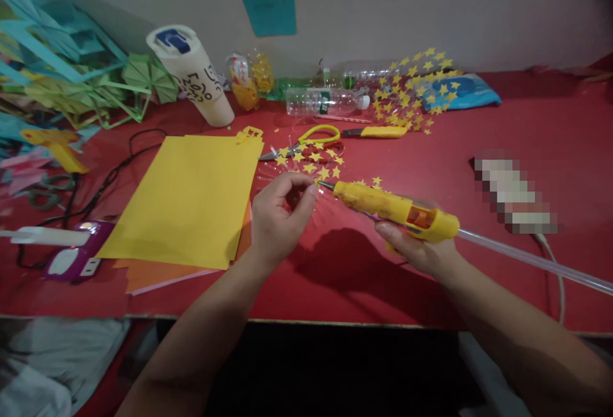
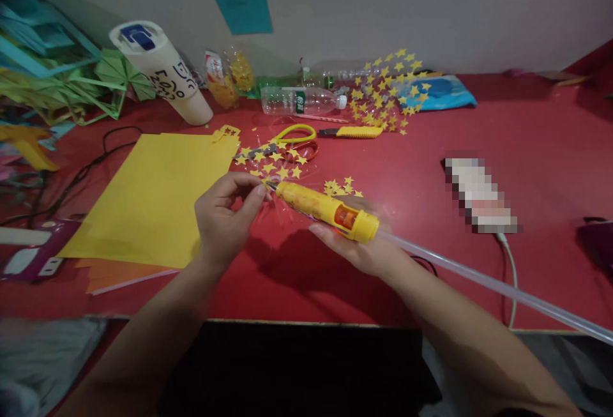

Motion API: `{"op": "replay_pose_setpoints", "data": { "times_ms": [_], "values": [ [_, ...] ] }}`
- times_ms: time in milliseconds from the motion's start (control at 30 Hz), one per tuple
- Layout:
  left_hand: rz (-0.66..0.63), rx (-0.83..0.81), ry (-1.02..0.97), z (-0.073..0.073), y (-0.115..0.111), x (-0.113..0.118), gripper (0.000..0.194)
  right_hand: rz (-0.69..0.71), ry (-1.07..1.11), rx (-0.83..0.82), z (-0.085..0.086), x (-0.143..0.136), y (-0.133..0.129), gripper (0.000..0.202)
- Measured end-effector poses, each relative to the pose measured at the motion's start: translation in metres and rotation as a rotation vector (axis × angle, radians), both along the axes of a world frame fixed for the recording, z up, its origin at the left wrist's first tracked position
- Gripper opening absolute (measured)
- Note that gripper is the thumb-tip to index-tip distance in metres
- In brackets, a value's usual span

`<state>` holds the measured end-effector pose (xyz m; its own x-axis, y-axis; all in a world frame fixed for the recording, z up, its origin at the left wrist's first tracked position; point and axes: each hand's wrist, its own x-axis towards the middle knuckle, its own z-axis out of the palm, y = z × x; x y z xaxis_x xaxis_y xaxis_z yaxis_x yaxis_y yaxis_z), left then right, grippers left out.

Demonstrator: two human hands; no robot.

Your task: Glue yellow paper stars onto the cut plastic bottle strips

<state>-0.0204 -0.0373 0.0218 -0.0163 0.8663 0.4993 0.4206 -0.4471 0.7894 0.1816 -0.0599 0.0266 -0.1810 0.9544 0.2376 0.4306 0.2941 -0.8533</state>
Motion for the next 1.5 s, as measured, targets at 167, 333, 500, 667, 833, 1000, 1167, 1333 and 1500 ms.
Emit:
{"op": "replay_pose_setpoints", "data": {
  "times_ms": [167, 333, 500, 667, 833, 1000, 1167, 1333, 1500],
  "values": [
    [-0.001, -0.003, -0.006, -0.001, 0.0, 0.0, 0.006, 0.006, -0.024, 0.026, 0.0, 0.001, 0.001, 0.027],
    [-0.004, 0.009, -0.012, 0.0, 0.0, 0.001, 0.007, 0.019, -0.028, 0.046, 0.0, 0.002, 0.001, 0.026],
    [0.012, 0.025, 0.024, 0.0, -0.001, 0.0, 0.007, 0.005, -0.052, 0.044, -0.002, 0.002, 0.001, 0.028],
    [0.022, 0.124, 0.104, -0.001, 0.0, -0.001, 0.007, -0.003, -0.023, 0.039, 0.001, 0.001, 0.001, 0.029],
    [-0.015, 0.267, 0.141, 0.0, 0.002, -0.003, 0.009, -0.014, 0.053, 0.005, 0.004, 0.002, 0.002, 0.024],
    [-0.013, 0.145, -0.051, 0.0, 0.006, -0.006, 0.007, -0.162, 0.217, -0.235, 0.0, 0.015, 0.021, 0.034],
    [-0.047, 0.008, -0.208, -0.002, 0.011, -0.009, 0.005, -0.229, 0.225, -0.413, -0.008, 0.038, 0.052, 0.017],
    [-0.059, -0.023, -0.223, 0.001, 0.01, -0.008, 0.005, -0.382, -0.307, -0.443, -0.021, 0.052, 0.07, 0.02],
    [-0.085, -0.047, -0.212, 0.003, 0.006, -0.005, 0.006, -0.419, -0.671, -0.388, -0.031, 0.052, 0.083, 0.031]
  ]
}}
